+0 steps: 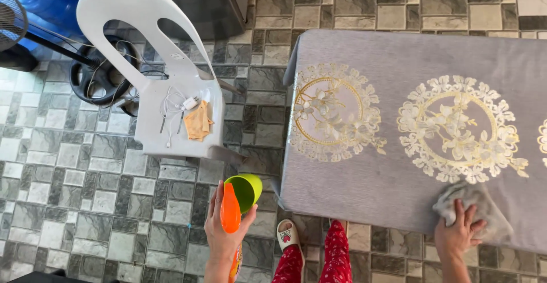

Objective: The recorder wipes a dining table using a spray bottle and cloth, then moves several containers and a fruit basket onto the table.

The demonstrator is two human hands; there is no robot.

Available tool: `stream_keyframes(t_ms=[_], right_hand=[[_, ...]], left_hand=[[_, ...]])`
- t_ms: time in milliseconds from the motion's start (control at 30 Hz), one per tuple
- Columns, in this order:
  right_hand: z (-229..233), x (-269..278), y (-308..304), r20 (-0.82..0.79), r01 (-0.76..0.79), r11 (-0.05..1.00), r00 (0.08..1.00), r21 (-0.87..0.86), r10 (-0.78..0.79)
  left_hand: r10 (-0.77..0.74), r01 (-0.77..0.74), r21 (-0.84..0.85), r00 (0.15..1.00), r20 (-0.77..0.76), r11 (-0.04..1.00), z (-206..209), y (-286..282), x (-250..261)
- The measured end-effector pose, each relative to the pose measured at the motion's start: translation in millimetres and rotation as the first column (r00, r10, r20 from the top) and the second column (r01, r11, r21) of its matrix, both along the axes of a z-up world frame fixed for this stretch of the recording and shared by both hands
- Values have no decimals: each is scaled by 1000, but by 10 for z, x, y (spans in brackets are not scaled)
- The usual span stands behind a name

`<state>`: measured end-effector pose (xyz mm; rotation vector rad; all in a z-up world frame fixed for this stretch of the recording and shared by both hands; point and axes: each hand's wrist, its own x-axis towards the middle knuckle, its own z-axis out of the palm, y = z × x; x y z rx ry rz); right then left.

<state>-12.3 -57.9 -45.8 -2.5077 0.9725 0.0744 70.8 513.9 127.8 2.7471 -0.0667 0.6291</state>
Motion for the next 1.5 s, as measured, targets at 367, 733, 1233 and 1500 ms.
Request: stream_keyframes(t_ms=[367,733,1233,1500], right_hand=[[-175,1898,2730,78,-520,852,848,-61,523],[-207,1552,379,191,-714,691,667,-112,720],[278,2468,-473,4,-30,984,1000,-174,31],[90,3022,92,-85,-172,985,982,-30,169]], left_hand=[[47,-63,-95,985,-165,994,11,161,-162],[13,-24,-72,989,-144,997,-235,-634,195],[59,-71,-92,989,-135,993,-77,-1377,815],[30,-33,-72,999,-39,997,8,-1694,952]])
